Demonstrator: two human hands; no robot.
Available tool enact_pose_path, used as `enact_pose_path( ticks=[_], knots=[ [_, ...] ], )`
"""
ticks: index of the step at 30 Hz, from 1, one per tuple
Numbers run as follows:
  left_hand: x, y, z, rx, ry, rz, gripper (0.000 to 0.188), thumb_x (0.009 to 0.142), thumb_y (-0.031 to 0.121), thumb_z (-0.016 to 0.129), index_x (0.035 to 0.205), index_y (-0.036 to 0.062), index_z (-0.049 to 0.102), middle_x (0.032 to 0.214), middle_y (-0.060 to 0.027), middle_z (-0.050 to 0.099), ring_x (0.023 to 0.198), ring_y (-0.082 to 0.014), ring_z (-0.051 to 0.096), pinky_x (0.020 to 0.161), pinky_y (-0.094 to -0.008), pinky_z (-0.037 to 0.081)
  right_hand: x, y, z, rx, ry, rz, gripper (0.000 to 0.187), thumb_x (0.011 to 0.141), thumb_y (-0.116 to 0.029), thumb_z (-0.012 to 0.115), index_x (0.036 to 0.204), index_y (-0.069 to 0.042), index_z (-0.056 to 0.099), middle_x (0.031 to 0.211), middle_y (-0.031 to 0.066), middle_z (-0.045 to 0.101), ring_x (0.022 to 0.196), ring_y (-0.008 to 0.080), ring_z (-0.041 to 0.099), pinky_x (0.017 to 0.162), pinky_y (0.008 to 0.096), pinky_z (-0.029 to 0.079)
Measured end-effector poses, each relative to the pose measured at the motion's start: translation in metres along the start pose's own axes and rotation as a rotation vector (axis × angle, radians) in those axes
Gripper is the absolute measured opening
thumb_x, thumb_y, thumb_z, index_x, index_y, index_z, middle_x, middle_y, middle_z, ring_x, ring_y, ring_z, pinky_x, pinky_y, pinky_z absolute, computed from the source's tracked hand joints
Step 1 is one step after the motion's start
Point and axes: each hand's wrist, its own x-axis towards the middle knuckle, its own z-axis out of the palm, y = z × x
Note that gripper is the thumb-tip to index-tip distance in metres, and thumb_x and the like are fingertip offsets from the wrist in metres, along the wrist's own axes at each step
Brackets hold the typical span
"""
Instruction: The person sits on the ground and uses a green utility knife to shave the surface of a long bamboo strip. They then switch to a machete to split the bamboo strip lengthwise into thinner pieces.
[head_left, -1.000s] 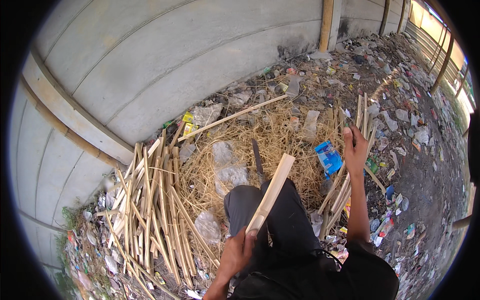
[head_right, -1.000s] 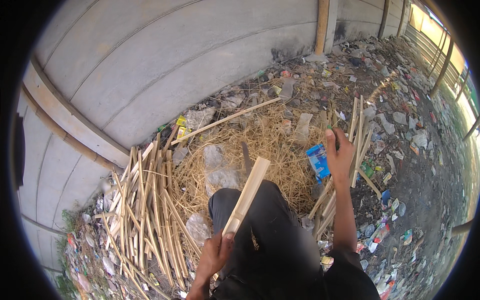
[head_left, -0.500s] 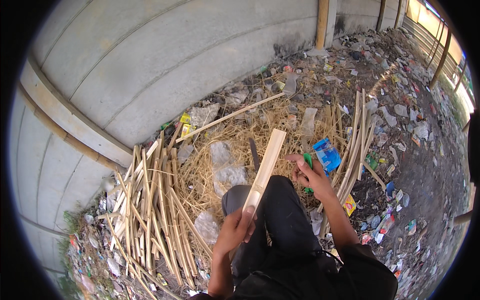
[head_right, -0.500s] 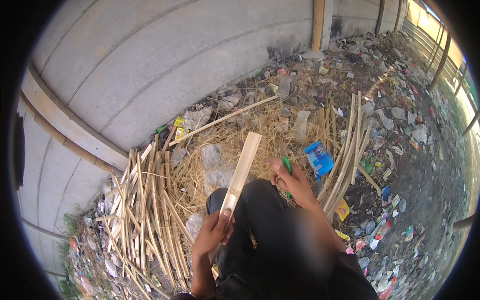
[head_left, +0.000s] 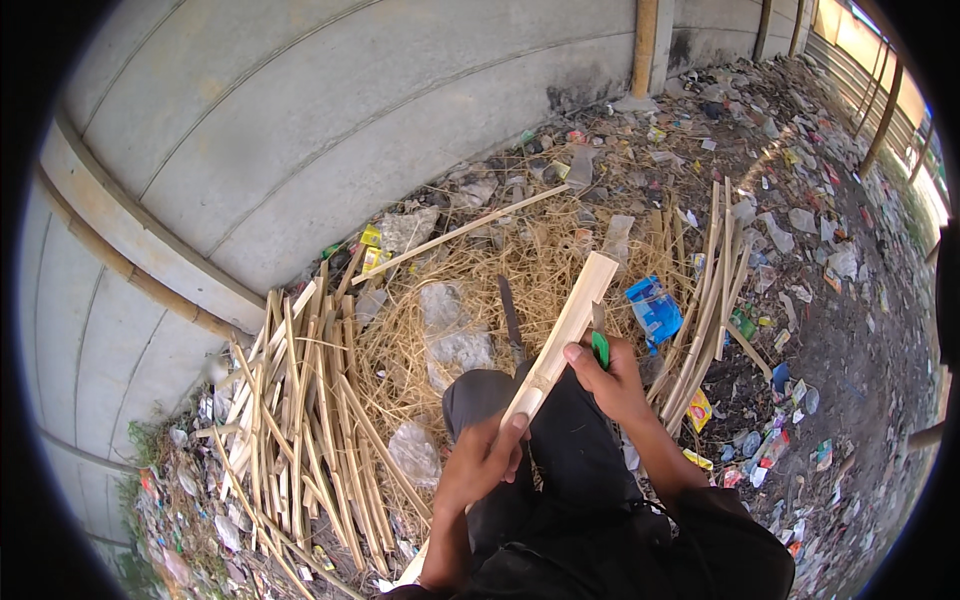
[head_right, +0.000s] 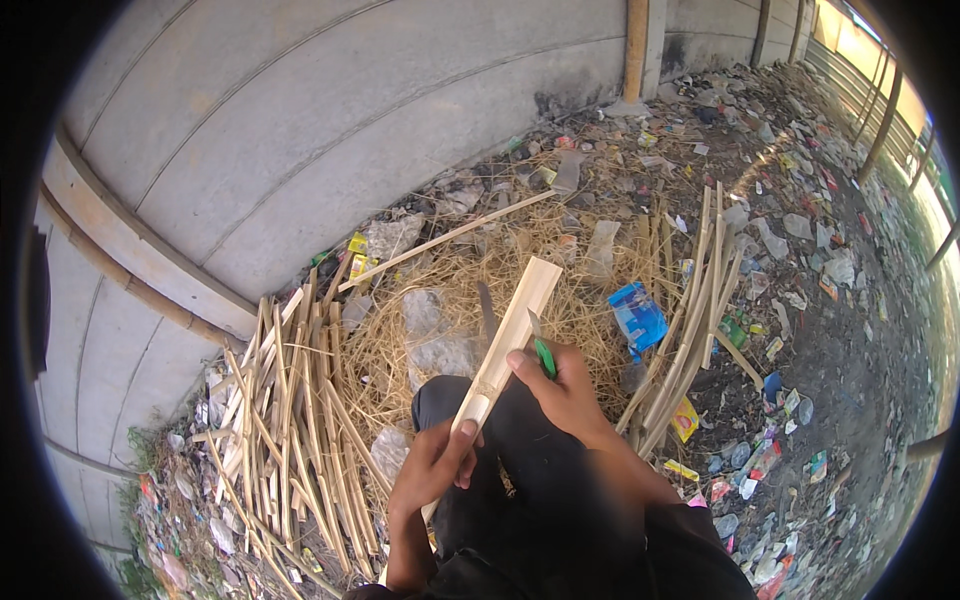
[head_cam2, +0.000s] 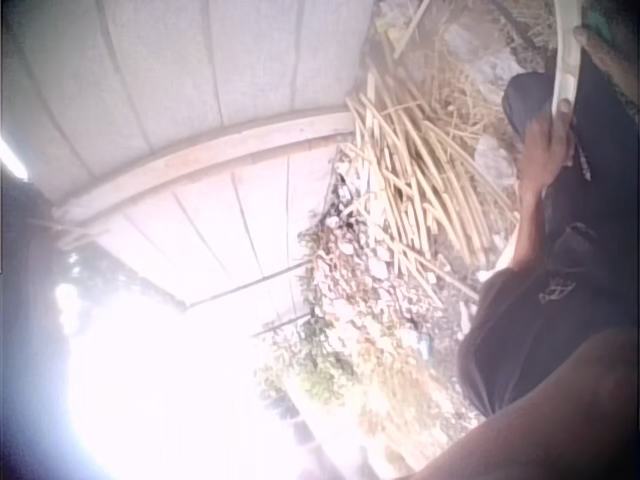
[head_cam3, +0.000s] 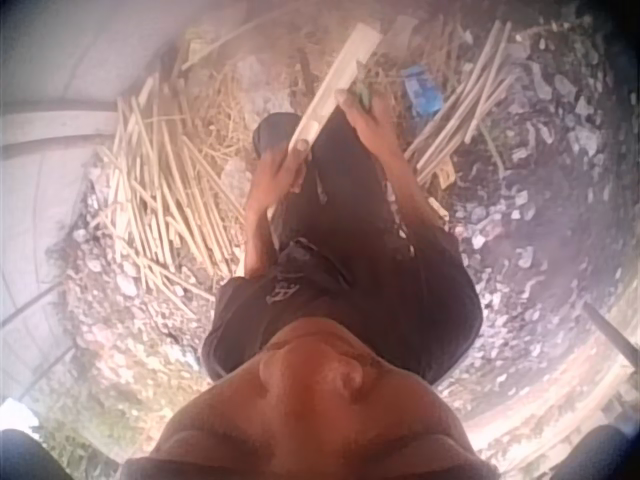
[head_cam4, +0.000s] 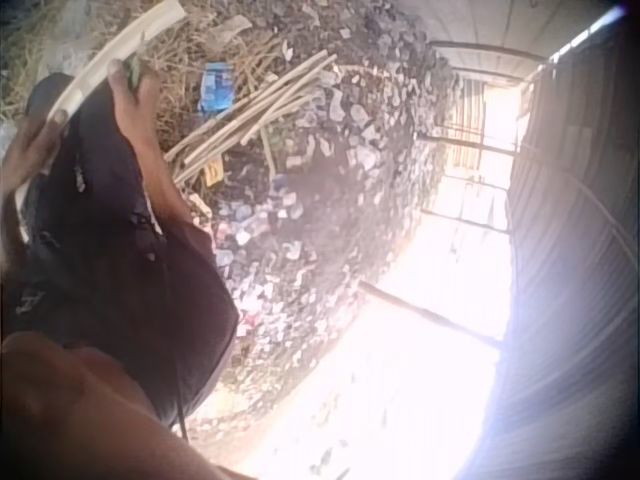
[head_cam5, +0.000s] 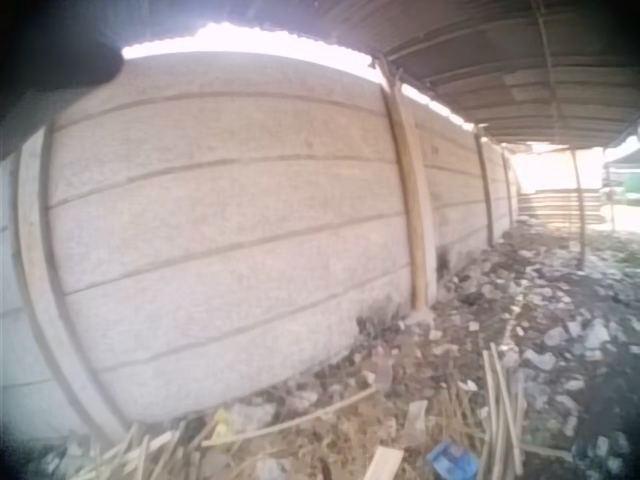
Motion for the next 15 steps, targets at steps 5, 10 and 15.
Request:
enact_pose_path(
  ticks=[5,10,15],
  knots=[
    [-0.003,-0.002,0.009,0.160,0.135,0.126,0.044,0.114,0.038,0.050,0.096,0.0014,0.067,0.060,-0.0030,0.060,0.055,-0.0120,0.063,0.055,-0.0304,0.048,-0.004,-0.010,0.007,0.090,0.063,-0.063,0.019,0.101,-0.020,0.073,0.093,-0.002,0.070,0.063,-0.0107,0.049,0.059,0.0005,0.041,0.053,0.0247,0.031],
    [-0.004,-0.008,0.017,0.301,0.286,0.237,0.036,0.112,0.030,0.054,0.097,0.0005,0.069,0.061,-0.0078,0.063,0.056,-0.0174,0.067,0.056,-0.0339,0.050,-0.003,-0.007,0.011,0.081,0.113,-0.100,0.013,0.095,-0.012,0.079,0.097,-0.002,0.071,0.062,-0.0126,0.045,0.057,-0.0023,0.037,0.052,0.0224,0.028],
    [-0.011,0.000,0.025,0.412,0.401,0.263,0.029,0.110,0.025,0.057,0.102,0.0003,0.072,0.065,-0.0166,0.066,0.060,-0.0315,0.071,0.056,-0.0419,0.051,-0.005,-0.010,0.010,0.038,0.089,-0.146,0.015,0.094,-0.013,0.080,0.098,-0.002,0.071,0.061,-0.0124,0.044,0.055,-0.0022,0.036,0.052,0.0227,0.028]
  ],
)
